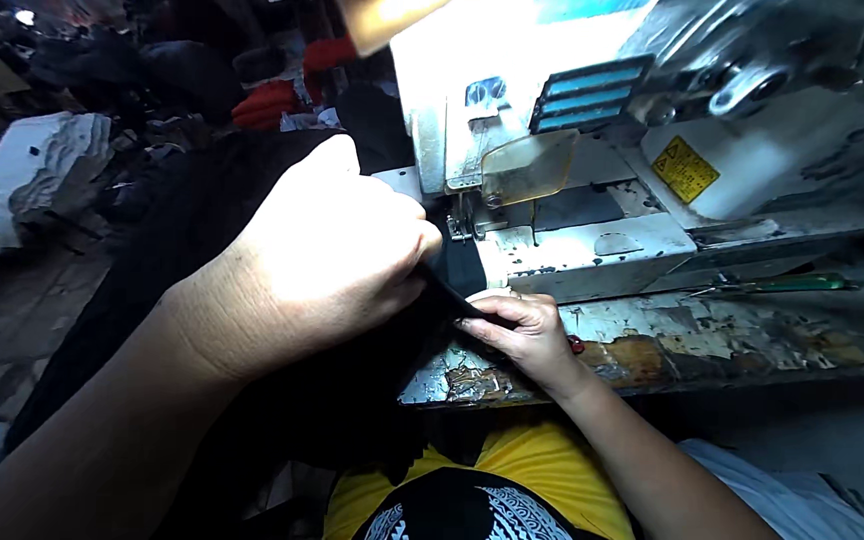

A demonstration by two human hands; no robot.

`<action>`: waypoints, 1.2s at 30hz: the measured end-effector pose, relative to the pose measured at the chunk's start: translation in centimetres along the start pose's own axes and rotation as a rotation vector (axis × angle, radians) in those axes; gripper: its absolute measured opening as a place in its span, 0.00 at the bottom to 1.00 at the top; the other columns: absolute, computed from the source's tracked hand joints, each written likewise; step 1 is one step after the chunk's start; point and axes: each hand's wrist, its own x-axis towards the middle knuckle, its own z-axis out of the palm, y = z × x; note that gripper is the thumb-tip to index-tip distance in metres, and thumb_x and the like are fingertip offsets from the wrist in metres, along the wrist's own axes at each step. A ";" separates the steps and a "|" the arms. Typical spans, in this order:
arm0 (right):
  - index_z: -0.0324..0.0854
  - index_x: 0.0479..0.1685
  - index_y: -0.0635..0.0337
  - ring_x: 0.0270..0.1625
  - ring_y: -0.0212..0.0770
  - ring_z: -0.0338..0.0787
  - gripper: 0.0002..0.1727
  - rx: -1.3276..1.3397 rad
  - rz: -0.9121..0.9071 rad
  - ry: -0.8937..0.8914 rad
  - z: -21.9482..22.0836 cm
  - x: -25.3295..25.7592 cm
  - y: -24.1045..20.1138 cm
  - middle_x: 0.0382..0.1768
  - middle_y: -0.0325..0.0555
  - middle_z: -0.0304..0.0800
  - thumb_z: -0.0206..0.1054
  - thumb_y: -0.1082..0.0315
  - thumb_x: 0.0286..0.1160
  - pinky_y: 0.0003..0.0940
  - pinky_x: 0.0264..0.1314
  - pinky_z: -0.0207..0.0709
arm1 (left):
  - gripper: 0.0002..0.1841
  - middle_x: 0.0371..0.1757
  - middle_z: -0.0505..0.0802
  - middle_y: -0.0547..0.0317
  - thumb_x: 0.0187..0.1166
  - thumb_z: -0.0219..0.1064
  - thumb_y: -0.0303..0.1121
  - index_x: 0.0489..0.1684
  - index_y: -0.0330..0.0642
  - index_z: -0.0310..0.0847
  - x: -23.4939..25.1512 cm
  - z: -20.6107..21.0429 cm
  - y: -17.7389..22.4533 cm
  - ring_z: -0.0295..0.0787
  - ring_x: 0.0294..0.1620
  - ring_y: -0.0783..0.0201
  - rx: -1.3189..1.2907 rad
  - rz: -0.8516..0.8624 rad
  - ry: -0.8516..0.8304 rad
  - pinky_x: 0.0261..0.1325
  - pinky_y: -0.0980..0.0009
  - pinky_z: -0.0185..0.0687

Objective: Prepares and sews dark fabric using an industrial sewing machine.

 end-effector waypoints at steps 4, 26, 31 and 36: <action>0.94 0.36 0.65 0.43 0.19 0.92 0.05 0.036 0.012 -0.003 -0.1 0.2 -0.2 0.41 0.39 0.97 0.75 0.71 0.70 0.15 0.49 0.86 | 0.16 0.14 0.74 0.62 0.74 0.62 0.42 0.14 0.49 0.75 -0.2 -0.4 0.0 0.73 0.19 0.60 -0.001 -0.005 0.002 0.37 0.56 0.59; 0.92 0.36 0.67 0.28 0.16 0.84 0.05 -0.033 0.086 0.152 1.0 0.2 -2.7 0.36 0.39 0.94 0.73 0.72 0.72 0.11 0.31 0.80 | 0.11 0.45 0.97 0.63 0.78 0.57 0.31 0.42 0.47 0.89 -1.2 9.1 2.7 0.84 0.72 0.48 -0.264 -0.273 0.240 0.84 0.30 0.46; 0.92 0.41 0.67 0.28 0.18 0.85 0.06 0.001 0.091 0.035 0.3 1.5 -1.8 0.38 0.41 0.95 0.73 0.73 0.72 0.13 0.30 0.81 | 0.11 0.65 0.93 0.59 0.77 0.59 0.28 0.44 0.45 0.89 -2.2 11.6 6.9 0.71 0.85 0.45 -0.271 -0.448 0.427 0.86 0.29 0.44; 0.93 0.48 0.55 0.57 0.24 0.92 0.10 -0.360 -0.085 -0.227 -7.1 1.4 -6.4 0.50 0.38 0.97 0.67 0.63 0.83 0.21 0.63 0.83 | 0.12 0.77 0.86 0.68 0.85 0.58 0.36 0.60 0.56 0.83 -3.2 17.5 10.0 0.53 0.94 0.57 -0.265 -0.488 0.702 0.91 0.46 0.29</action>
